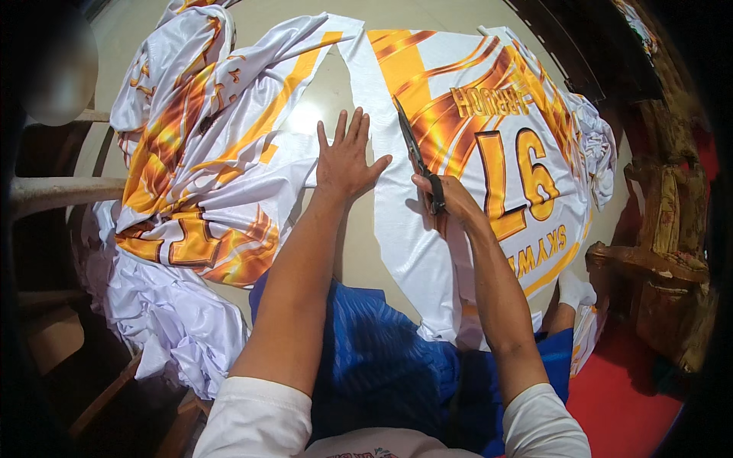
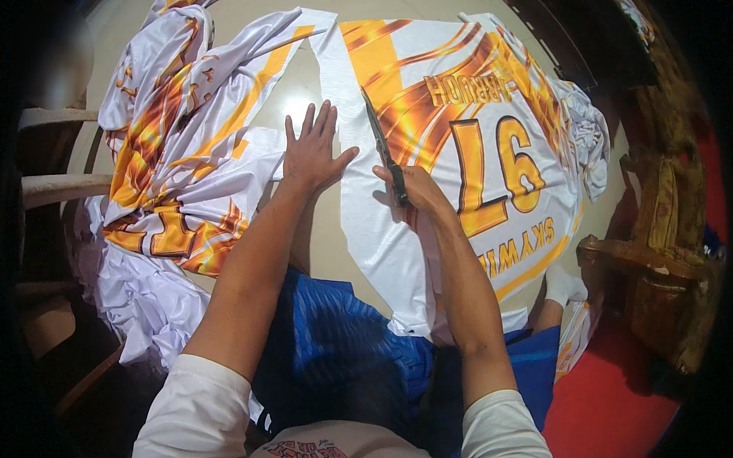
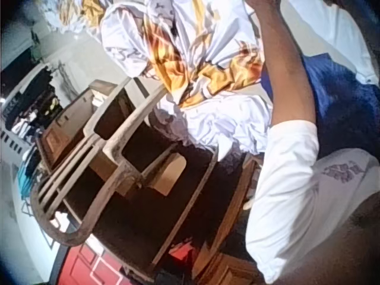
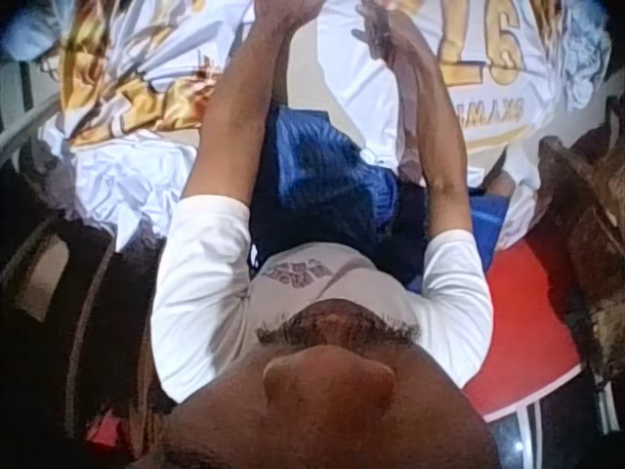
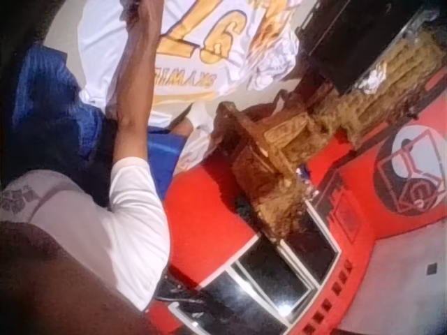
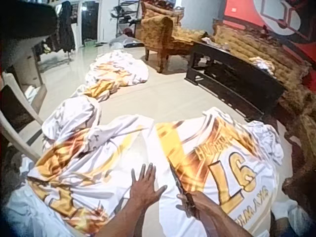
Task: The person sits on the floor and uses scissors to cut a white and yellow jersey. They trim the edges and cut along the seams of the garment, occasionally adjusting the fabric with their hands.
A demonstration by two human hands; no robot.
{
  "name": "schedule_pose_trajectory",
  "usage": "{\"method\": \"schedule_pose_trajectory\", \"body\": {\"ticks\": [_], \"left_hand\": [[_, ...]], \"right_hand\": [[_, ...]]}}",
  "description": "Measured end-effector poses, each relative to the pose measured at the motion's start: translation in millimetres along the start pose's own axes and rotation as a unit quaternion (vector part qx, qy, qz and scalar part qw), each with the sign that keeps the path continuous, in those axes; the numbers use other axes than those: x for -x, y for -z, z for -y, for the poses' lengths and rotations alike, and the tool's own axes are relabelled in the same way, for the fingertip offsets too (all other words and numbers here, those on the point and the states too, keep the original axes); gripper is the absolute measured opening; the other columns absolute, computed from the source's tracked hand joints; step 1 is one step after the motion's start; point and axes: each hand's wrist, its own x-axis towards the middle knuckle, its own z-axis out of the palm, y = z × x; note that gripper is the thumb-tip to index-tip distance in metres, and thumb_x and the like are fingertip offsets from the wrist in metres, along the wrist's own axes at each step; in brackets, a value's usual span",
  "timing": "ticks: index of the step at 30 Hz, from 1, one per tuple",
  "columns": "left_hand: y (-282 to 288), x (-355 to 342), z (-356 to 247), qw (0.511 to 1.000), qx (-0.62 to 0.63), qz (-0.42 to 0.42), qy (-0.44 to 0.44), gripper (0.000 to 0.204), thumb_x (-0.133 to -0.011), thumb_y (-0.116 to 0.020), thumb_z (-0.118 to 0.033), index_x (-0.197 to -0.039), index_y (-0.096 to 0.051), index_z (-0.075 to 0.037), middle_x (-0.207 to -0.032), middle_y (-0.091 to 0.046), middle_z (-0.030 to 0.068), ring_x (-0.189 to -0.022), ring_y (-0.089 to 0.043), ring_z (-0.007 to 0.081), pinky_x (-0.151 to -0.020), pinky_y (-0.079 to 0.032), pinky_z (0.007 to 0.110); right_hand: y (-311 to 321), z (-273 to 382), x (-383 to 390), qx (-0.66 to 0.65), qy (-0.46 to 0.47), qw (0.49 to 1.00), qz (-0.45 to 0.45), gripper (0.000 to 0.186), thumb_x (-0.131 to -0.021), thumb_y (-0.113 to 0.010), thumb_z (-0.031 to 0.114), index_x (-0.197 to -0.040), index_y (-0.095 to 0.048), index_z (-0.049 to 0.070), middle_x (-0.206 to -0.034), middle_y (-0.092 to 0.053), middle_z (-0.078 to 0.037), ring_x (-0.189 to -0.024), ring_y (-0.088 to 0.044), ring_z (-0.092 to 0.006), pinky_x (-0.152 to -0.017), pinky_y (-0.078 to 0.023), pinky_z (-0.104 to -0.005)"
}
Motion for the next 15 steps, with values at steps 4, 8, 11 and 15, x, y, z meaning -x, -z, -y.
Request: {"method": "schedule_pose_trajectory", "body": {"ticks": [4, 8, 11, 15], "left_hand": [[2, -1, -2, 1.0, 0.008, -0.008, 0.0, 0.102, -0.093, -0.052, -0.072, -0.165, -0.028, -0.004, -0.174, -0.024, 0.0108, -0.161, -0.018, 0.0328, -0.126, -0.007, 0.068], [3, -1, -1, 1.0, 0.018, -0.006, 0.002, 0.102, -0.092, -0.054, -0.071, -0.164, -0.029, -0.003, -0.174, -0.024, 0.0119, -0.161, -0.018, 0.0332, -0.126, -0.007, 0.068], [3, -1, -1, 1.0, 0.019, -0.01, -0.001, 0.102, -0.092, -0.055, -0.07, -0.163, -0.029, -0.002, -0.173, -0.025, 0.0122, -0.161, -0.019, 0.0334, -0.125, -0.008, 0.069], [3, -1, 1, 1.0, 0.025, -0.014, -0.005, 0.101, -0.092, -0.055, -0.07, -0.163, -0.03, -0.002, -0.173, -0.026, 0.0126, -0.161, -0.02, 0.0337, -0.125, -0.008, 0.07]], "right_hand": [[2, 4, -12, 0.058, -0.026, 0.998, -0.021, 0.058, -0.085, -0.077, 0.066, -0.075, -0.064, 0.011, -0.065, -0.056, 0.001, -0.058, -0.052, -0.0109, -0.054, -0.038, -0.0285], [-6, 11, -9, 0.036, -0.019, 0.999, -0.029, 0.058, -0.084, -0.077, 0.067, -0.075, -0.064, 0.012, -0.067, -0.055, 0.002, -0.059, -0.05, -0.0104, -0.055, -0.038, -0.0278], [-9, 16, -6, 0.03, -0.023, 0.998, -0.048, 0.055, -0.084, -0.079, 0.064, -0.075, -0.063, 0.012, -0.067, -0.054, 0.003, -0.059, -0.049, -0.0095, -0.055, -0.037, -0.0271], [-17, 33, 3, -0.019, -0.017, 0.998, -0.05, 0.043, -0.09, -0.084, 0.042, -0.076, -0.064, 0.007, -0.069, -0.049, 0.005, -0.059, -0.049, -0.0066, -0.063, -0.057, -0.0263]]}}
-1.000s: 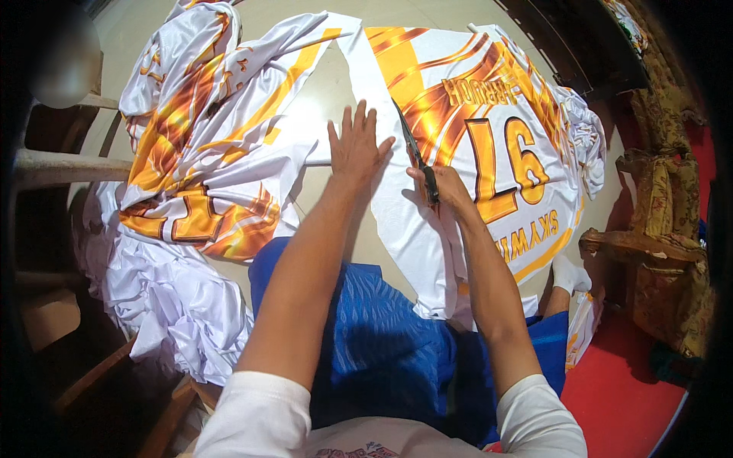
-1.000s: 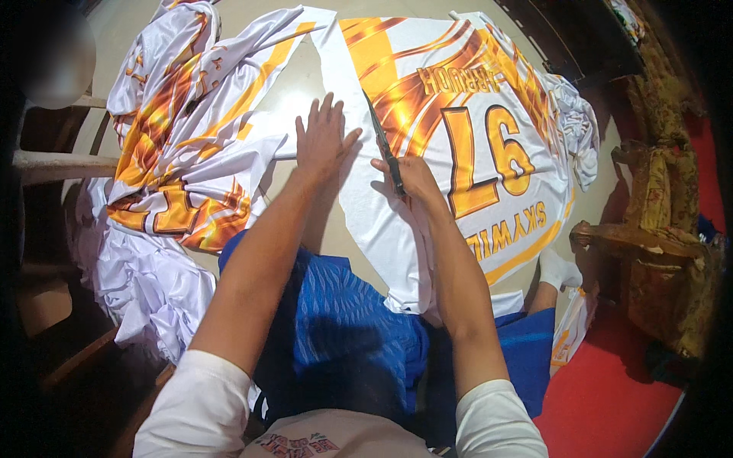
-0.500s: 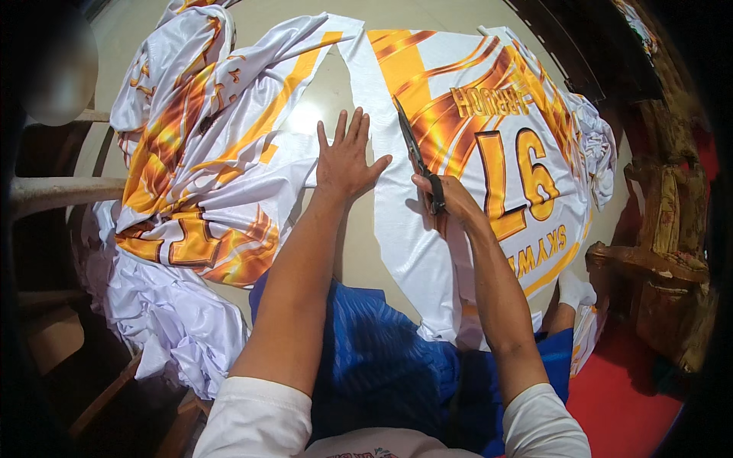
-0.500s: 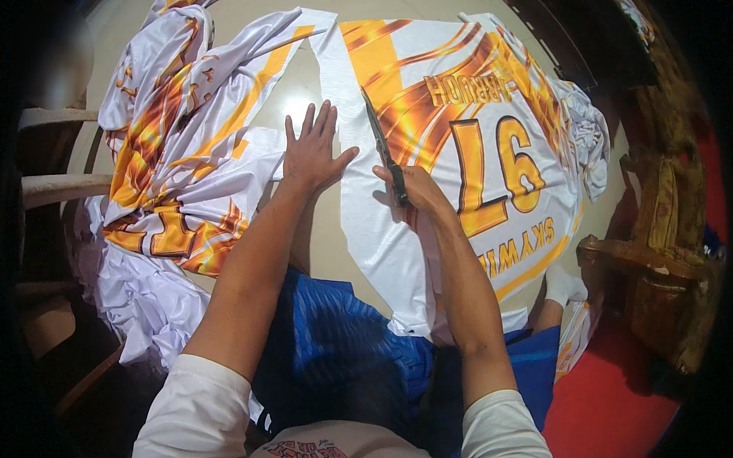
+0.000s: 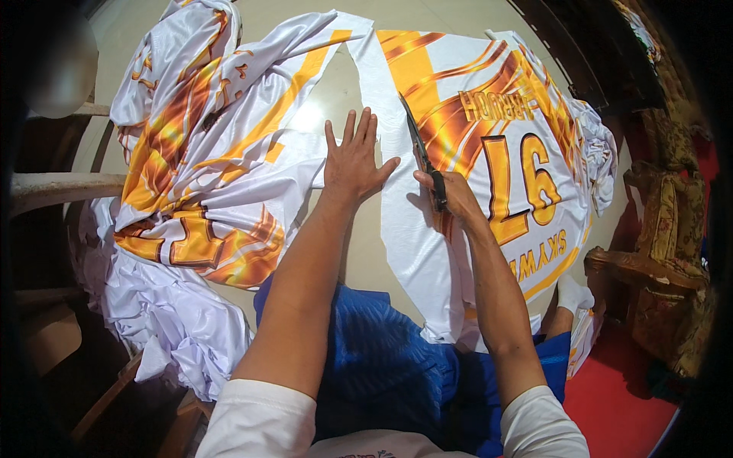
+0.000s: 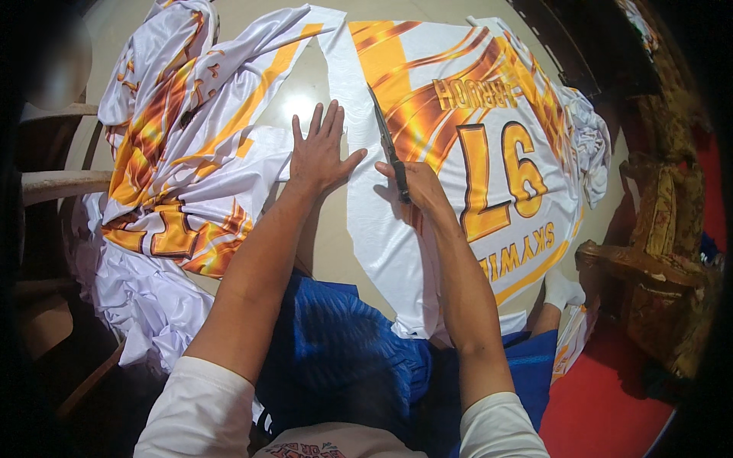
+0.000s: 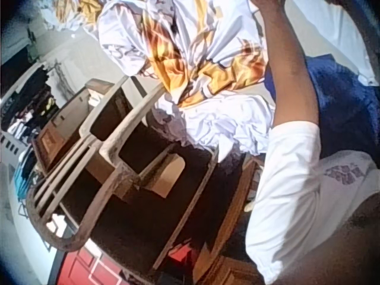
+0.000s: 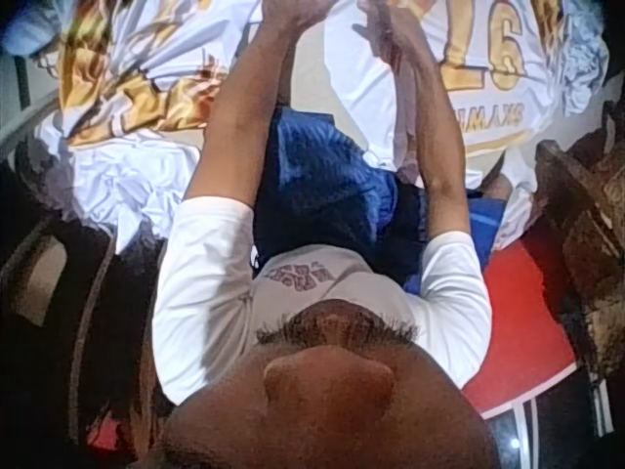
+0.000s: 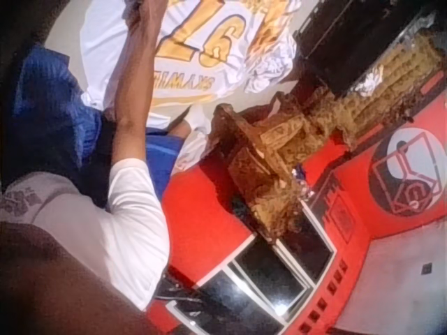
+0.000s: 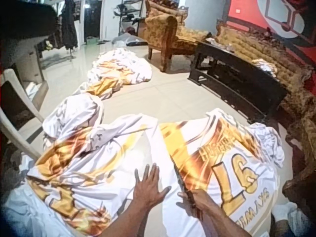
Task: The person sits on the floor and uses scissors to cut a white and yellow jersey. They trim the edges and cut along the seams of the garment, occasionally adjusting the fabric with their hands.
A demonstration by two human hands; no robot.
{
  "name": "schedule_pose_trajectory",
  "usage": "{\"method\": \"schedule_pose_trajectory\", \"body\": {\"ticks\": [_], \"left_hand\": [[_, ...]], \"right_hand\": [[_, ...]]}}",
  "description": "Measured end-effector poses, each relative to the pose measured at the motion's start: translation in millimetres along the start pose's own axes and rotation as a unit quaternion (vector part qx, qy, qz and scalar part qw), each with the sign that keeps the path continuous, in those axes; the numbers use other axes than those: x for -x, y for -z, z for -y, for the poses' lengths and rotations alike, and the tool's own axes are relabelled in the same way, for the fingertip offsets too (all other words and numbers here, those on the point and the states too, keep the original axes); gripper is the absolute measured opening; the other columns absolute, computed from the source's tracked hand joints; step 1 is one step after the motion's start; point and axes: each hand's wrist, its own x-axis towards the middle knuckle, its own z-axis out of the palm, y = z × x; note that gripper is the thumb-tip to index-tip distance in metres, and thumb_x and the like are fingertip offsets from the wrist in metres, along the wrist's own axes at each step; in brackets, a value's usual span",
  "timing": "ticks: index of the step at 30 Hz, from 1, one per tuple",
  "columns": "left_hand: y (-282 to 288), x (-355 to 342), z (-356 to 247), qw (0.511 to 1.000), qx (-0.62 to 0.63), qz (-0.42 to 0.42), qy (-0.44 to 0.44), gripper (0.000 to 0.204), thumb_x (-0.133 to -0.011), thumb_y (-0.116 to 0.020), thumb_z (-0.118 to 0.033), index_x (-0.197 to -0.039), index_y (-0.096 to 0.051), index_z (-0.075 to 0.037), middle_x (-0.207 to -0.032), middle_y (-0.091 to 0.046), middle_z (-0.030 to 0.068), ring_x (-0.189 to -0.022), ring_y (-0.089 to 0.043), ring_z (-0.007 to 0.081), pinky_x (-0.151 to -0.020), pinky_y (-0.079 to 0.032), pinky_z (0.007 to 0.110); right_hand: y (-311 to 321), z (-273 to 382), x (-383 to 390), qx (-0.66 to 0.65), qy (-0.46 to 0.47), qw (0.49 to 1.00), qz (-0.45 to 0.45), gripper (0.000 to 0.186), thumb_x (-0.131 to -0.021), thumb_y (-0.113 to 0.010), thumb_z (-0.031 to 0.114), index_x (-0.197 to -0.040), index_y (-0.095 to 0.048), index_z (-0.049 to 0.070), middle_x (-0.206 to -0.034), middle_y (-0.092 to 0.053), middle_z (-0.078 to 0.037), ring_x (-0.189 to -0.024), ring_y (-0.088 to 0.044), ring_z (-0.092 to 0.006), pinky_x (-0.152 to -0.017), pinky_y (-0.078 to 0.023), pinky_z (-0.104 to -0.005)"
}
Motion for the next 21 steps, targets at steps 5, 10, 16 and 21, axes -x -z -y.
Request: {"method": "schedule_pose_trajectory", "body": {"ticks": [5, 10, 16, 21], "left_hand": [[1, 1, 0, 1.0, 0.004, -0.009, -0.001, 0.101, -0.092, -0.056, -0.069, -0.162, -0.031, -0.002, -0.172, -0.027, 0.0134, -0.16, -0.02, 0.034, -0.125, -0.008, 0.07], [2, 1, -2, 1.0, 0.009, -0.01, -0.001, 0.101, -0.092, -0.057, -0.069, -0.162, -0.032, -0.001, -0.172, -0.027, 0.0137, -0.16, -0.021, 0.0343, -0.125, -0.008, 0.07], [2, 1, -1, 1.0, 0.017, -0.022, 0.0, 0.099, -0.091, -0.058, -0.067, -0.161, -0.034, -0.001, -0.171, -0.03, 0.0132, -0.16, -0.023, 0.0338, -0.125, -0.007, 0.07], [3, 1, -1, 1.0, 0.008, -0.017, -0.001, 0.101, -0.091, -0.058, -0.068, -0.162, -0.032, -0.001, -0.172, -0.028, 0.0135, -0.16, -0.023, 0.0347, -0.124, -0.009, 0.071]], "right_hand": [[-2, 1, 3, 0.02, -0.009, 1.0, -0.019, 0.044, -0.089, -0.084, 0.043, -0.074, -0.063, 0.008, -0.067, -0.051, 0.004, -0.055, -0.048, -0.0068, -0.059, -0.052, -0.0253], [10, -11, -17, 0.091, -0.006, 0.996, -0.003, 0.056, -0.087, -0.077, 0.064, -0.07, -0.062, 0.012, -0.065, -0.055, 0.003, -0.058, -0.05, -0.0091, -0.054, -0.036, -0.0264], [4, 3, -33, 0.087, 0.021, 0.996, 0.018, 0.067, -0.085, -0.069, 0.075, -0.071, -0.064, 0.01, -0.063, -0.056, -0.001, -0.057, -0.051, -0.0132, -0.055, -0.035, -0.0297], [-1, 12, -33, 0.07, 0.019, 0.997, 0.005, 0.065, -0.084, -0.072, 0.072, -0.071, -0.064, 0.009, -0.063, -0.053, 0.0, -0.058, -0.05, -0.0125, -0.055, -0.034, -0.0298]]}}
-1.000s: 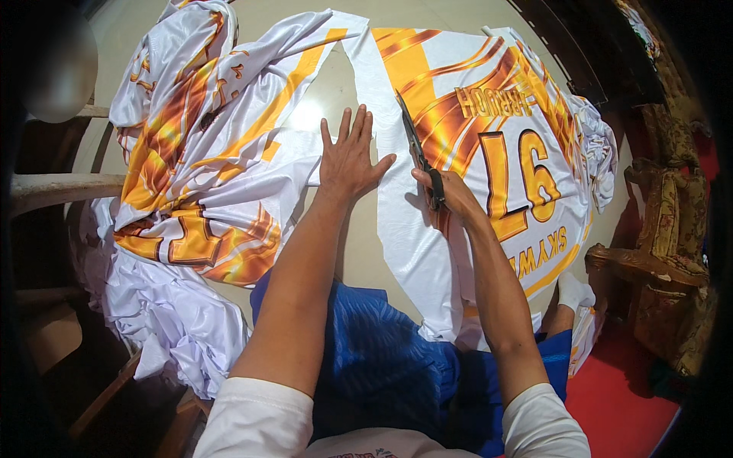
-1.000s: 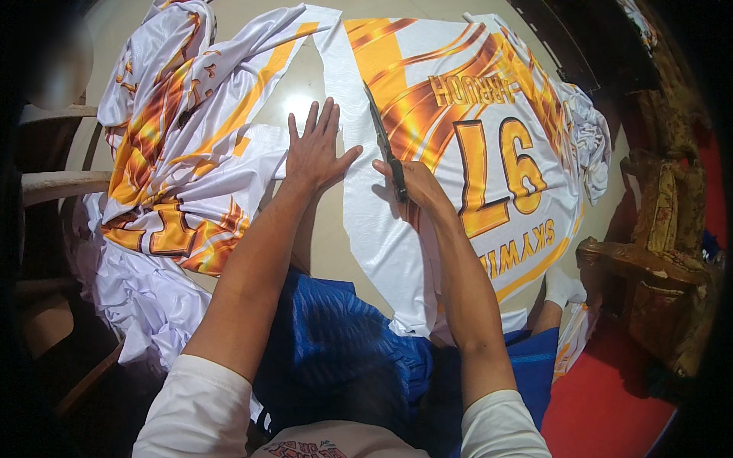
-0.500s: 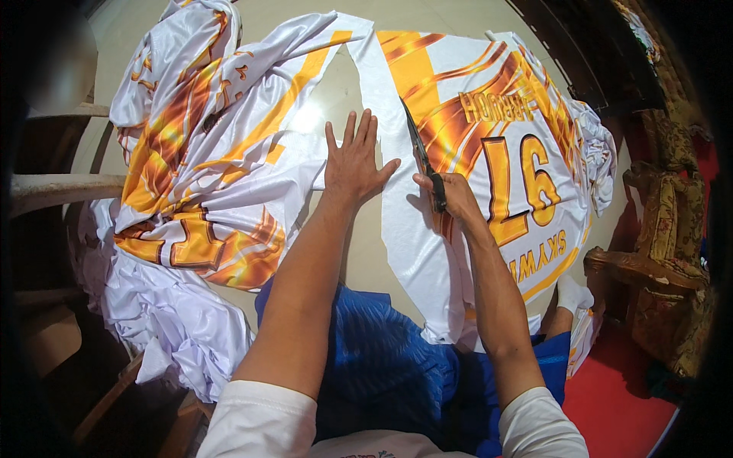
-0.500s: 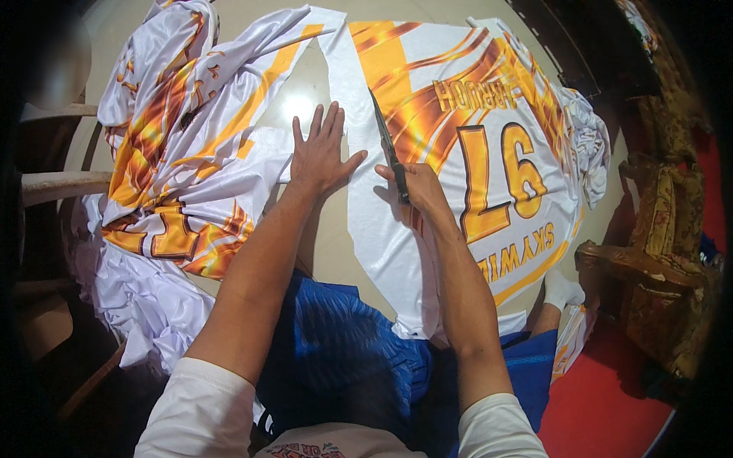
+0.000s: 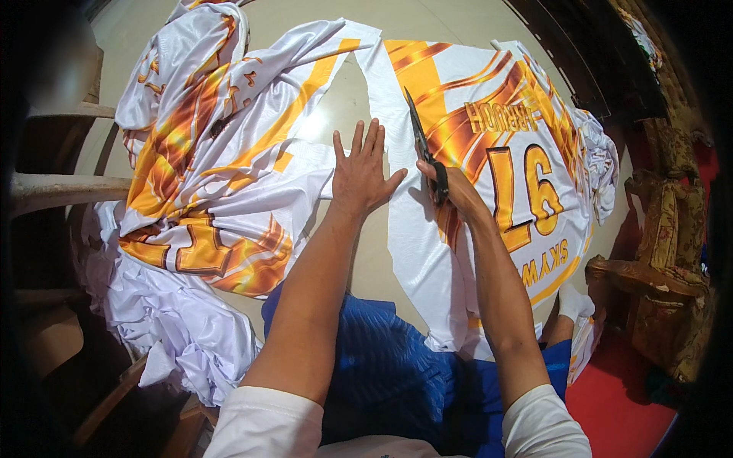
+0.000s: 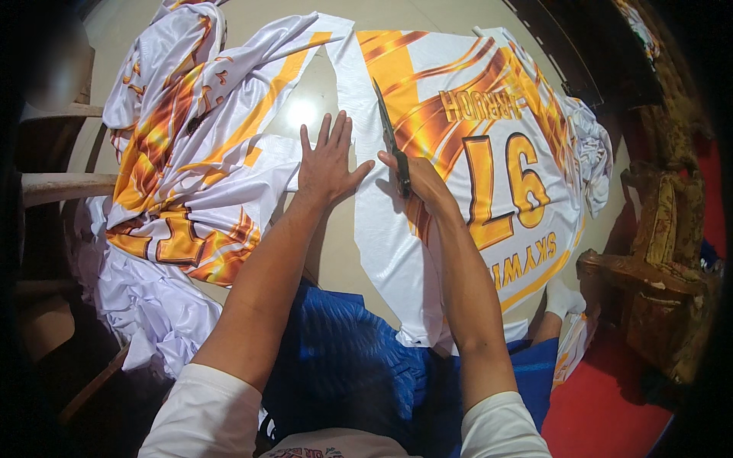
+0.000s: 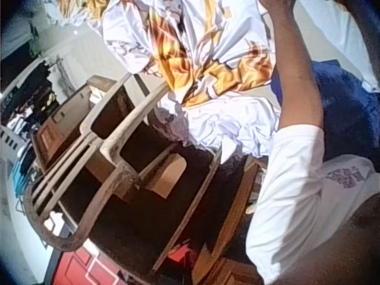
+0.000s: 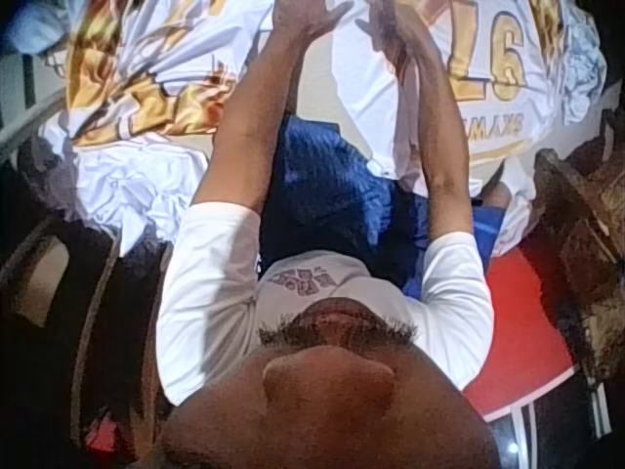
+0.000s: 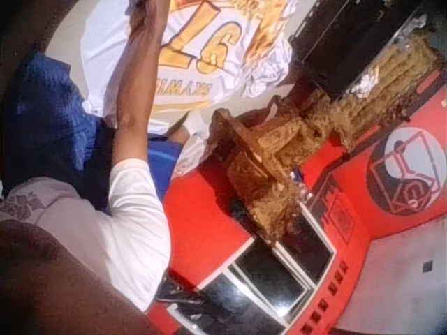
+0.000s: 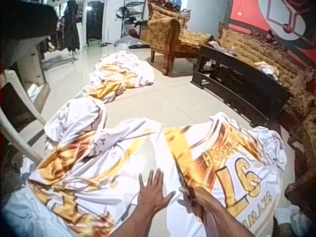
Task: The person sits on the floor and uses scissors to cut a white and yellow jersey. They trim the edges and cut along the seams of the garment, occasionally adjusting the fabric with their hands.
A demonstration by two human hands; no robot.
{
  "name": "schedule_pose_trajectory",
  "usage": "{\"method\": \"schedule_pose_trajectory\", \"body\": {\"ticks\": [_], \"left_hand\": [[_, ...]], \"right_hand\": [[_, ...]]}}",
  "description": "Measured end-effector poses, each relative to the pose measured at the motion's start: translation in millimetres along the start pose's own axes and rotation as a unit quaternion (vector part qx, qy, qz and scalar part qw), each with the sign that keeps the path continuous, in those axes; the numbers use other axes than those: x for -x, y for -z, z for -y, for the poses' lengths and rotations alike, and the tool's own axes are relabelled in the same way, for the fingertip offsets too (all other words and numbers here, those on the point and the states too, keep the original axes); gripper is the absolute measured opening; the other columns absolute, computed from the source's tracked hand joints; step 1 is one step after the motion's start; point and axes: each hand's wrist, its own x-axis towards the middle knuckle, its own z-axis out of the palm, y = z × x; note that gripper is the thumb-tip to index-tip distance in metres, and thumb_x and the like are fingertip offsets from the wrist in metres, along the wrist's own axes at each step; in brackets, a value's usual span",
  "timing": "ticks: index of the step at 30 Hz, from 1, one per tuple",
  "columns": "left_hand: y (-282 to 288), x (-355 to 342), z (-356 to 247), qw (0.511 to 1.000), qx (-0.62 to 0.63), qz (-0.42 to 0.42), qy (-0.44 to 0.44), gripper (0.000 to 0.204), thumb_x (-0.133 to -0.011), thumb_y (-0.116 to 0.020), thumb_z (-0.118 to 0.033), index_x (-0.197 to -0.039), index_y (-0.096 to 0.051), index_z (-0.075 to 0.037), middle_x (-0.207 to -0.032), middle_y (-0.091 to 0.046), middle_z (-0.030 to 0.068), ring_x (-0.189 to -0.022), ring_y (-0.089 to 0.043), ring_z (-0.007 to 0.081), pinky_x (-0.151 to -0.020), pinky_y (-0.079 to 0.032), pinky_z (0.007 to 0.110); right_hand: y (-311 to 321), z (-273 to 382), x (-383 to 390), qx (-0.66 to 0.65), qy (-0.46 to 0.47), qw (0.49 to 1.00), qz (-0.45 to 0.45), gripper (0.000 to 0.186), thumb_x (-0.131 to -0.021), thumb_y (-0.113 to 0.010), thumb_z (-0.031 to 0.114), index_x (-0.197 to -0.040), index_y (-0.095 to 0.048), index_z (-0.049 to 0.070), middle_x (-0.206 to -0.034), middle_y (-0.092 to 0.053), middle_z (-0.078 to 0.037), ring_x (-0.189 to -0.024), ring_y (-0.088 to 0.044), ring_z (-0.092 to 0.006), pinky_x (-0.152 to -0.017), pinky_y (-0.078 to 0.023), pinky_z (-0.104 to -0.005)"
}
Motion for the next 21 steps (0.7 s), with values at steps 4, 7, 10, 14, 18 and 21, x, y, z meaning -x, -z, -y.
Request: {"method": "schedule_pose_trajectory", "body": {"ticks": [4, 7, 10, 14, 18, 21], "left_hand": [[0, 1, -1, 1.0, 0.014, -0.02, 0.0, 0.096, -0.091, -0.059, -0.064, -0.16, -0.037, 0.0, -0.17, -0.032, 0.0132, -0.159, -0.025, 0.0326, -0.126, -0.006, 0.068], [0, 1, -1, 1.0, 0.011, -0.017, 0.001, 0.096, -0.091, -0.058, -0.064, -0.16, -0.037, 0.0, -0.17, -0.033, 0.013, -0.159, -0.025, 0.0326, -0.126, -0.006, 0.068], [1, 1, -2, 1.0, 0.008, -0.007, 0.002, 0.097, -0.092, -0.058, -0.065, -0.16, -0.036, 0.0, -0.17, -0.032, 0.0132, -0.159, -0.023, 0.0331, -0.126, -0.006, 0.068], [2, 0, -1, 1.0, 0.007, 0.004, 0.001, 0.099, -0.092, -0.057, -0.067, -0.162, -0.032, 0.0, -0.171, -0.029, 0.014, -0.16, -0.021, 0.0344, -0.125, -0.007, 0.07], [0, 0, 0, 1.0, 0.002, 0.002, 0.0, 0.1, -0.092, -0.058, -0.067, -0.161, -0.033, 0.0, -0.171, -0.029, 0.0139, -0.16, -0.021, 0.0343, -0.124, -0.007, 0.07], [-2, 0, -1, 1.0, 0.015, -0.022, -0.003, 0.096, -0.092, -0.059, -0.064, -0.16, -0.036, -0.001, -0.17, -0.032, 0.0133, -0.159, -0.023, 0.0321, -0.126, -0.004, 0.068]], "right_hand": [[-1, -4, -3, -0.007, 0.004, 1.0, -0.029, 0.06, -0.083, -0.078, 0.067, -0.07, -0.063, 0.011, -0.064, -0.05, 0.002, -0.057, -0.047, -0.0112, -0.054, -0.033, -0.0296], [0, -6, -3, 0.005, -0.001, 0.999, -0.04, 0.057, -0.082, -0.081, 0.064, -0.068, -0.061, 0.013, -0.064, -0.05, 0.003, -0.057, -0.046, -0.0104, -0.053, -0.032, -0.0292], [1, -5, -1, 0.013, -0.002, 0.999, -0.04, 0.055, -0.081, -0.083, 0.062, -0.068, -0.061, 0.013, -0.064, -0.05, 0.003, -0.057, -0.046, -0.0101, -0.053, -0.033, -0.029], [4, 0, -4, 0.021, -0.011, 0.999, -0.022, 0.055, -0.082, -0.084, 0.06, -0.068, -0.061, 0.012, -0.065, -0.051, 0.003, -0.058, -0.048, -0.0104, -0.054, -0.035, -0.0294], [5, 6, -16, -0.025, -0.029, 0.999, -0.007, 0.055, -0.083, -0.081, 0.062, -0.074, -0.063, 0.011, -0.069, -0.054, 0.002, -0.062, -0.05, -0.0114, -0.056, -0.037, -0.0301], [7, 11, -27, 0.005, -0.02, 1.0, 0.005, 0.06, -0.084, -0.074, 0.071, -0.08, -0.063, 0.012, -0.07, -0.052, 0.002, -0.062, -0.046, -0.0124, -0.058, -0.033, -0.0293]]}}
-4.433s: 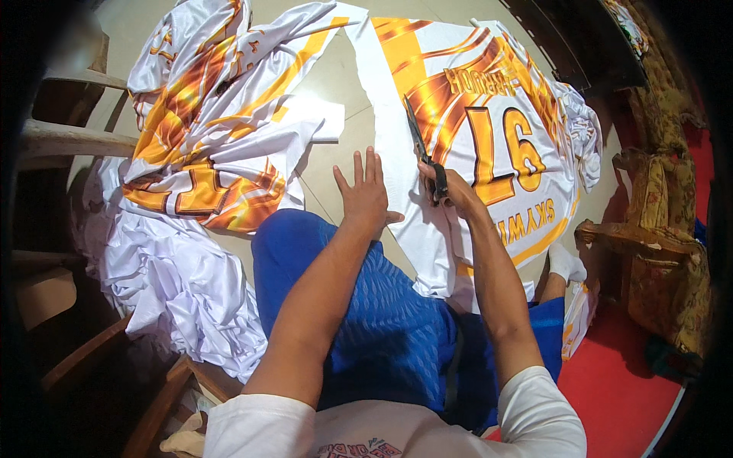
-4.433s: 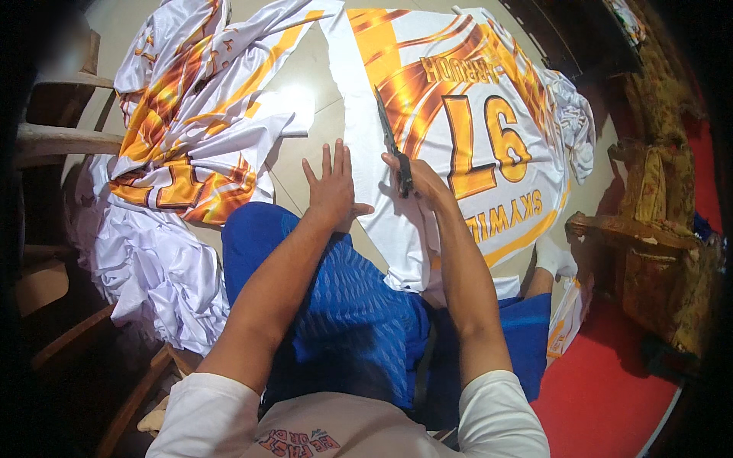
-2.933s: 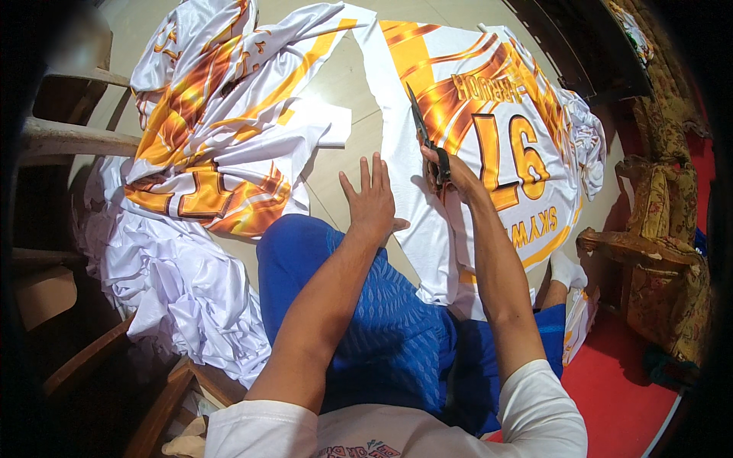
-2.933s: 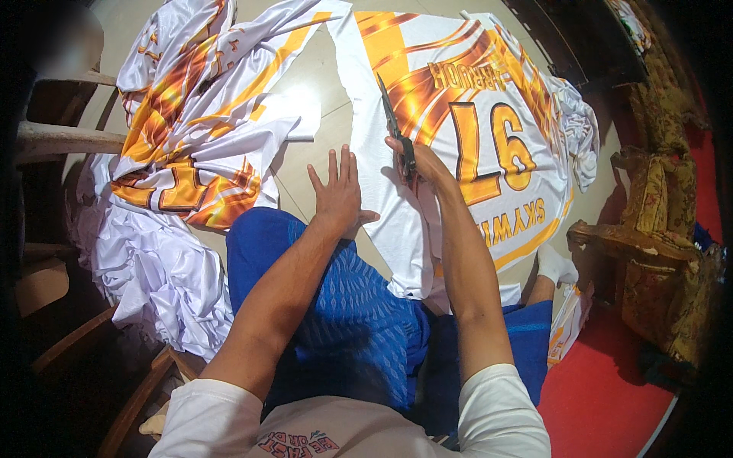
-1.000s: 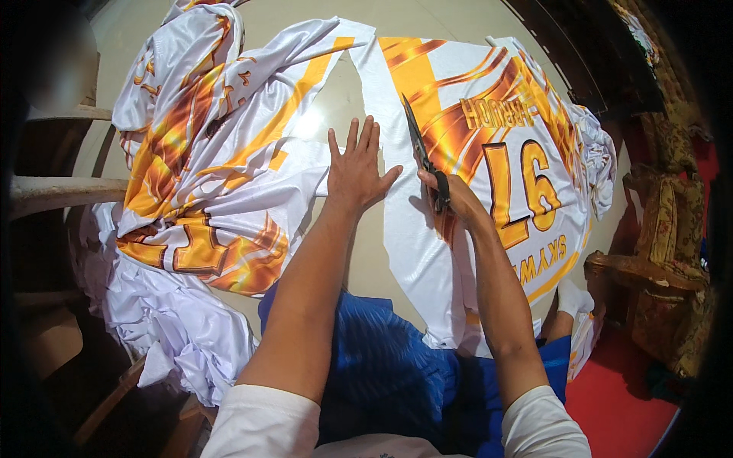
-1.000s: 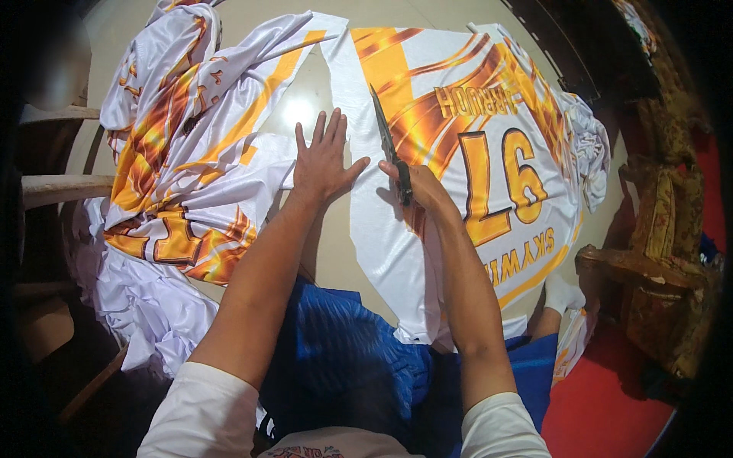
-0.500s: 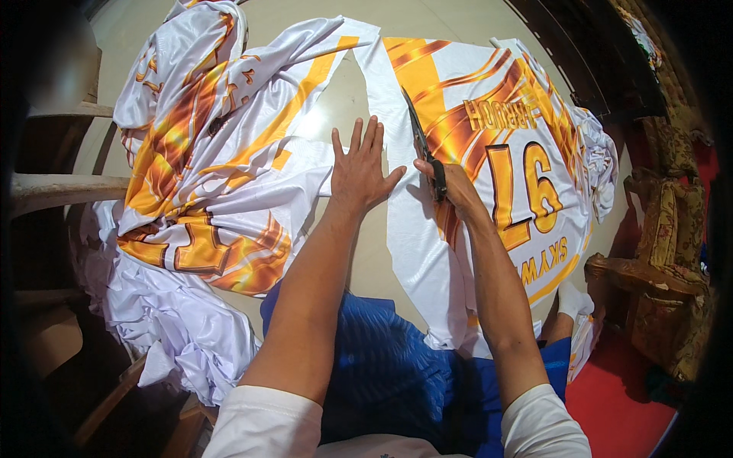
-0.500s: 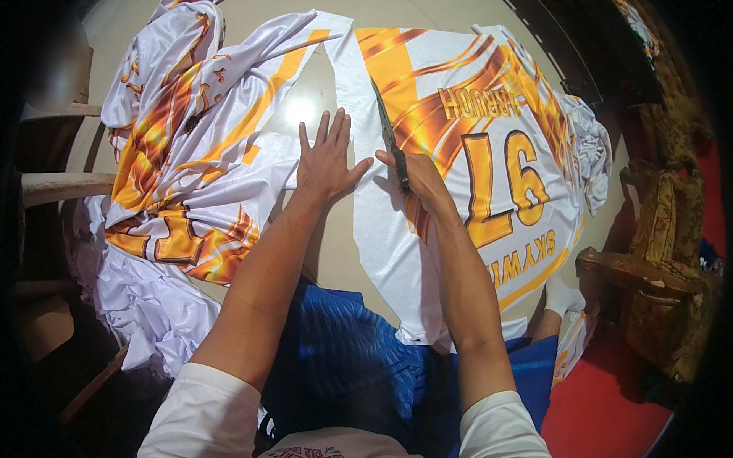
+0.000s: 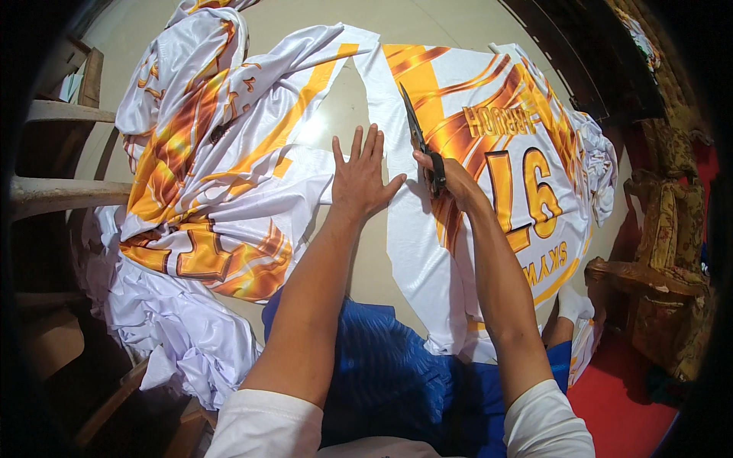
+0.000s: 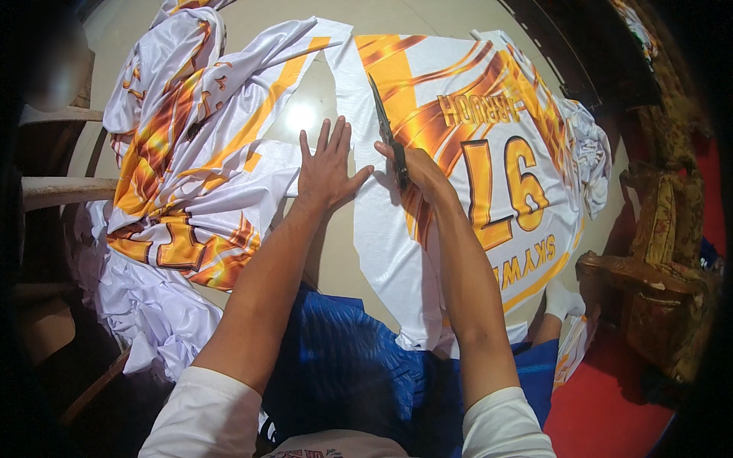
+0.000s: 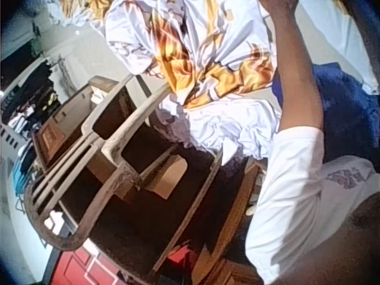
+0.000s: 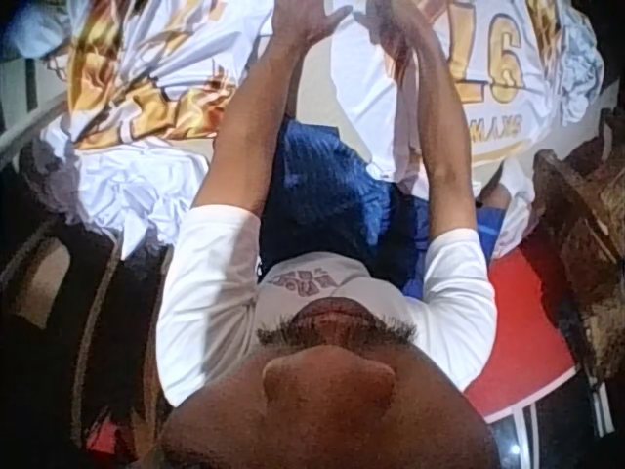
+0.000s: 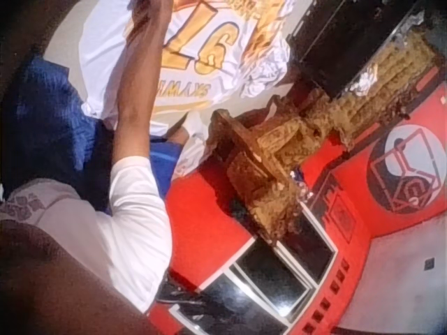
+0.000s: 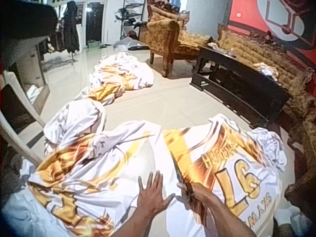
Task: The person sits on the floor and uses scissors to cut a white and yellow jersey. They trim the edges and cut along the seams of the garment, occasionally adjusting the fabric with their hands.
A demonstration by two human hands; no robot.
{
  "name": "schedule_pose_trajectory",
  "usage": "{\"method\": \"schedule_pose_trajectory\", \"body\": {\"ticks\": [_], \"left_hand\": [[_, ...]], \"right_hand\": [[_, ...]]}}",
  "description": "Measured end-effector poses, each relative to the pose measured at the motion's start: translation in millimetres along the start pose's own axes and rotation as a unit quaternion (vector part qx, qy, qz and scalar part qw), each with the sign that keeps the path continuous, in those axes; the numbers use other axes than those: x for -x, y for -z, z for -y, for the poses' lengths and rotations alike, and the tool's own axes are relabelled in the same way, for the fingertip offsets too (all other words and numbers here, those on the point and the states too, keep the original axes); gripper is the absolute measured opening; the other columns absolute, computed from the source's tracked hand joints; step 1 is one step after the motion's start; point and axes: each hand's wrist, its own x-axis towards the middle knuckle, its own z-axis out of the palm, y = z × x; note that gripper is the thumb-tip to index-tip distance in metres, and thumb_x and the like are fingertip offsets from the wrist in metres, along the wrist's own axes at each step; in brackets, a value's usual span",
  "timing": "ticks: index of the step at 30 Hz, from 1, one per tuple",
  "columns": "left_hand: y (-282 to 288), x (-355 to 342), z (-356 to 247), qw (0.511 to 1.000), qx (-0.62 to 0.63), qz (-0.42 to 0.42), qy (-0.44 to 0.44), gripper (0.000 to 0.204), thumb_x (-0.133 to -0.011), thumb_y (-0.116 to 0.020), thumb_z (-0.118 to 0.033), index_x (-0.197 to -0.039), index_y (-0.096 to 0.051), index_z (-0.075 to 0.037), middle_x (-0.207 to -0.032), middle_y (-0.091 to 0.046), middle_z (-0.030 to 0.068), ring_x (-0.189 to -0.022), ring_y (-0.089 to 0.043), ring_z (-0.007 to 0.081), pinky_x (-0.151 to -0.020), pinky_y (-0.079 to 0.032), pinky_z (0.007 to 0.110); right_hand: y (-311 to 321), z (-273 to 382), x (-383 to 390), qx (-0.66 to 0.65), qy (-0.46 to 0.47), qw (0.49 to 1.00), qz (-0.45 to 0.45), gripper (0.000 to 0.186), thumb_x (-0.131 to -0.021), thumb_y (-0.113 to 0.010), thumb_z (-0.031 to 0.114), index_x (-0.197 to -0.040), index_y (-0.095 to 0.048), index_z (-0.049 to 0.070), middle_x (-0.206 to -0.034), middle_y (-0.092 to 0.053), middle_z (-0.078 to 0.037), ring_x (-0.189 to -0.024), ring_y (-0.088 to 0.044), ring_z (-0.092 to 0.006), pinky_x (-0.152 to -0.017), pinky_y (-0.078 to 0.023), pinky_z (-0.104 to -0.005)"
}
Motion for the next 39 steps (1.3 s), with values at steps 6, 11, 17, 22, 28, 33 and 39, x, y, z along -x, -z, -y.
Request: {"method": "schedule_pose_trajectory", "body": {"ticks": [6, 11, 17, 22, 28, 33, 39], "left_hand": [[4, 0, -2, 1.0, -0.006, 0.015, 0.006, 0.096, -0.092, -0.059, -0.065, -0.16, -0.036, 0.0, -0.17, -0.031, 0.0129, -0.159, -0.023, 0.0318, -0.126, -0.006, 0.068], [5, -1, -2, 1.0, -0.008, 0.015, 0.008, 0.096, -0.092, -0.058, -0.065, -0.16, -0.036, -0.001, -0.17, -0.031, 0.0129, -0.159, -0.023, 0.0316, -0.126, -0.006, 0.067], [7, -1, -1, 1.0, -0.003, 0.025, 0.011, 0.096, -0.092, -0.058, -0.065, -0.161, -0.036, -0.001, -0.17, -0.031, 0.0129, -0.16, -0.022, 0.0316, -0.126, -0.005, 0.068], [5, -1, -1, 1.0, -0.001, 0.03, 0.006, 0.099, -0.092, -0.058, -0.066, -0.162, -0.031, 0.0, -0.172, -0.028, 0.0137, -0.161, -0.019, 0.0336, -0.125, -0.004, 0.069], [6, -1, 0, 0.999, 0.002, 0.034, 0.007, 0.1, -0.092, -0.058, -0.066, -0.162, -0.031, 0.0, -0.172, -0.027, 0.0134, -0.161, -0.019, 0.0334, -0.126, -0.005, 0.069], [5, -1, 1, 0.999, 0.008, 0.03, 0.01, 0.1, -0.092, -0.058, -0.066, -0.162, -0.031, 0.0, -0.172, -0.027, 0.0136, -0.161, -0.02, 0.0332, -0.126, -0.006, 0.068], [7, -1, 0, 0.999, 0.0, 0.033, 0.009, 0.099, -0.093, -0.057, -0.066, -0.162, -0.031, 0.0, -0.172, -0.027, 0.0137, -0.161, -0.019, 0.0332, -0.126, -0.005, 0.069]], "right_hand": [[-4, 12, -3, -0.019, 0.008, 1.0, 0.002, 0.059, -0.083, -0.076, 0.069, -0.078, -0.062, 0.012, -0.069, -0.052, 0.002, -0.061, -0.048, -0.0122, -0.058, -0.034, -0.0285], [-5, 6, -10, -0.013, 0.025, 0.999, -0.022, 0.055, -0.083, -0.081, 0.063, -0.075, -0.062, 0.012, -0.066, -0.051, 0.002, -0.057, -0.047, -0.011, -0.053, -0.034, -0.0283], [-5, 9, -7, -0.003, 0.028, 0.999, -0.023, 0.056, -0.083, -0.082, 0.063, -0.073, -0.062, 0.011, -0.066, -0.053, 0.002, -0.056, -0.048, -0.0108, -0.052, -0.035, -0.0275], [1, 13, -20, -0.041, 0.002, 0.999, 0.023, 0.059, -0.083, -0.078, 0.068, -0.076, -0.063, 0.011, -0.068, -0.054, 0.001, -0.059, -0.049, -0.0114, -0.054, -0.036, -0.0284], [1, 31, -30, -0.026, -0.006, 0.999, 0.026, 0.06, -0.083, -0.076, 0.07, -0.08, -0.064, 0.012, -0.07, -0.053, 0.001, -0.061, -0.049, -0.0123, -0.057, -0.037, -0.029], [-3, 32, -35, -0.005, 0.032, 0.999, -0.001, 0.061, -0.082, -0.076, 0.07, -0.083, -0.065, 0.011, -0.073, -0.055, 0.001, -0.064, -0.049, -0.0123, -0.058, -0.036, -0.029], [-3, 30, -37, 0.021, 0.052, 0.998, -0.028, 0.058, -0.084, -0.079, 0.064, -0.077, -0.068, 0.007, -0.068, -0.059, -0.001, -0.061, -0.054, -0.013, -0.057, -0.041, -0.0294]]}}
